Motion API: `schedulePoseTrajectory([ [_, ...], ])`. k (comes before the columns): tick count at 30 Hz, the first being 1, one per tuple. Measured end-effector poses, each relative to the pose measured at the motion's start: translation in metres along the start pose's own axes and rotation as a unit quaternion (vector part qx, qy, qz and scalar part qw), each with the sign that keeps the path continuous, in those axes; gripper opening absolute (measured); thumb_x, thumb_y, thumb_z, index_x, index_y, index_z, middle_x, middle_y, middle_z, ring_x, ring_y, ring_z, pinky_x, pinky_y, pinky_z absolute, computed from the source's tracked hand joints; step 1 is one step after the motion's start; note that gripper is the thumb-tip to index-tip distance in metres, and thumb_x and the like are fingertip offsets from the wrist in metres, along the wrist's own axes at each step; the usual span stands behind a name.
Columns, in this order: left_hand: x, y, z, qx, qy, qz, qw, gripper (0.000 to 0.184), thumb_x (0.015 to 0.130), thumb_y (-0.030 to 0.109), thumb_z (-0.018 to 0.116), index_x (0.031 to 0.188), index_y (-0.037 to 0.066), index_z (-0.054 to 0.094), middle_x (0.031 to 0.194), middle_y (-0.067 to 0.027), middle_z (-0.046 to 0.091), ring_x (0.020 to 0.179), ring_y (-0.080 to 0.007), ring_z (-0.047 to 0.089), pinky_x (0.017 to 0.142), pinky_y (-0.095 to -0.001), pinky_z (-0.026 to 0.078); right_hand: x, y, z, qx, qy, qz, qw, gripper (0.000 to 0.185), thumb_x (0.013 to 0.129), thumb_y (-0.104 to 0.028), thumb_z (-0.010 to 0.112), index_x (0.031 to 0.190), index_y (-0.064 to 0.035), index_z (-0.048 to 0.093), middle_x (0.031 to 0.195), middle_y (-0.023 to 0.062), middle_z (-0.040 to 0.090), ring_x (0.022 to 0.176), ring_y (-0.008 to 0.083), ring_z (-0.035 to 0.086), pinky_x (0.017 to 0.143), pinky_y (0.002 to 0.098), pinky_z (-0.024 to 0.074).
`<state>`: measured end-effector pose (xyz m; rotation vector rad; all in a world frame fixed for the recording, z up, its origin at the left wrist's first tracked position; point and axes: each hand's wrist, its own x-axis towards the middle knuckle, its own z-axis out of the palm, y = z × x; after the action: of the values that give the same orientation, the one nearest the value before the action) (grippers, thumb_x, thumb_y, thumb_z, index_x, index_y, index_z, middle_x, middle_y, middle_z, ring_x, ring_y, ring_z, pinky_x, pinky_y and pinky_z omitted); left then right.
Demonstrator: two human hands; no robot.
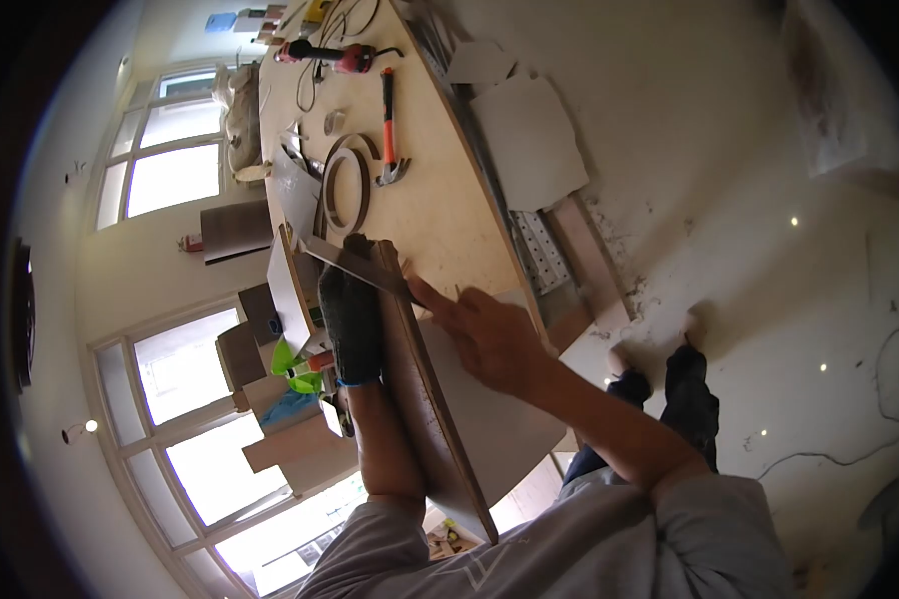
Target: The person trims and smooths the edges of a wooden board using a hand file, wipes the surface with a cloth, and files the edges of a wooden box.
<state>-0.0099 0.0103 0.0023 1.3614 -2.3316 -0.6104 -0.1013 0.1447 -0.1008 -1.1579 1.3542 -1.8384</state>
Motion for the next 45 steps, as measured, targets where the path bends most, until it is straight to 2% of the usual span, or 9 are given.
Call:
schedulePoseTrajectory([
  [3,-0.003,0.012,-0.004,0.036,-0.026,-0.030,0.999,0.038,0.104,0.029,0.047,0.097,-0.005,0.063,0.083,-0.0215,0.064,0.074,-0.0332,0.062,0.071,-0.0436,0.047,0.021,0.012,0.012,0.002,0.067,-0.052,0.996,0.053,0.095,-0.002,0.059,0.146,-0.0128,0.052,0.069,0.0120,0.047,0.058,0.0274,0.049,0.058,0.0396,0.0441],
  [7,-0.003,0.010,0.002,0.107,0.036,0.139,0.984,0.036,0.103,0.027,0.048,0.094,-0.005,0.062,0.082,-0.0237,0.064,0.075,-0.0386,0.062,0.070,-0.0460,0.046,0.102,0.030,0.006,-0.007,0.060,-0.011,0.998,0.048,0.100,-0.010,0.059,0.146,-0.0200,0.052,0.071,0.0107,0.052,0.062,0.0159,0.047,0.063,0.0299,0.0439],
  [16,0.002,0.006,0.002,0.070,0.046,0.091,0.992,0.036,0.103,0.026,0.049,0.089,-0.005,0.062,0.085,-0.0248,0.065,0.078,-0.0443,0.061,0.070,-0.0472,0.046,0.051,0.009,-0.004,0.047,0.033,-0.005,0.998,0.046,0.100,-0.005,0.056,0.145,-0.0135,0.053,0.092,0.0093,0.068,0.071,0.0099,0.052,0.070,0.0248,0.0451],
  [24,0.002,0.003,0.000,0.007,0.026,0.038,0.999,0.044,0.103,0.034,0.050,0.086,-0.004,0.063,0.075,-0.0271,0.059,0.071,-0.0459,0.057,0.066,-0.0472,0.045,-0.051,0.017,-0.005,-0.082,0.000,-0.080,0.993,0.051,0.090,0.004,0.061,0.140,-0.0045,0.057,0.071,0.0130,0.049,0.061,0.0291,0.054,0.060,0.0314,0.0453],
  [27,0.004,-0.003,0.004,0.032,0.029,0.042,0.998,0.046,0.103,0.037,0.050,0.087,-0.004,0.064,0.076,-0.0265,0.061,0.071,-0.0457,0.057,0.066,-0.0474,0.045,-0.073,0.001,0.000,-0.027,0.009,-0.021,0.999,0.051,0.088,0.004,0.062,0.138,-0.0032,0.058,0.071,0.0129,0.050,0.062,0.0317,0.055,0.060,0.0333,0.0446],
  [32,0.005,-0.003,0.005,0.071,0.058,0.101,0.991,0.043,0.102,0.034,0.050,0.089,-0.003,0.067,0.082,-0.0264,0.065,0.078,-0.0446,0.062,0.070,-0.0479,0.047,0.082,0.025,0.005,-0.092,0.013,-0.016,0.995,0.049,0.099,-0.007,0.058,0.145,-0.0211,0.053,0.080,0.0131,0.060,0.067,0.0166,0.053,0.067,0.0299,0.0471],
  [35,0.006,-0.001,0.006,0.046,0.044,0.061,0.996,0.045,0.102,0.036,0.048,0.090,-0.002,0.068,0.085,-0.0262,0.066,0.082,-0.0452,0.063,0.074,-0.0494,0.048,0.096,0.046,0.000,-0.044,0.057,-0.062,0.995,0.046,0.102,-0.011,0.056,0.147,-0.0193,0.051,0.079,0.0062,0.062,0.069,0.0130,0.051,0.069,0.0299,0.0469],
  [41,0.006,0.011,-0.005,0.111,-0.010,0.009,0.994,0.043,0.104,0.035,0.042,0.100,0.001,0.069,0.100,-0.0218,0.070,0.094,-0.0419,0.065,0.085,-0.0485,0.049,-0.065,0.135,-0.086,-0.090,0.115,0.205,0.968,0.049,0.106,-0.023,0.049,0.153,-0.0138,0.042,0.067,-0.0075,0.041,0.055,0.0024,0.036,0.049,0.0218,0.0344],
  [45,0.014,-0.019,0.007,0.088,0.042,0.083,0.992,0.047,0.102,0.039,0.040,0.096,0.002,0.068,0.100,-0.0229,0.069,0.093,-0.0426,0.065,0.083,-0.0511,0.049,-0.198,0.122,-0.145,-0.213,0.071,0.276,0.935,0.045,0.102,-0.020,0.054,0.143,-0.0022,0.050,0.067,-0.0021,0.046,0.056,0.0061,0.043,0.050,0.0242,0.0369],
])
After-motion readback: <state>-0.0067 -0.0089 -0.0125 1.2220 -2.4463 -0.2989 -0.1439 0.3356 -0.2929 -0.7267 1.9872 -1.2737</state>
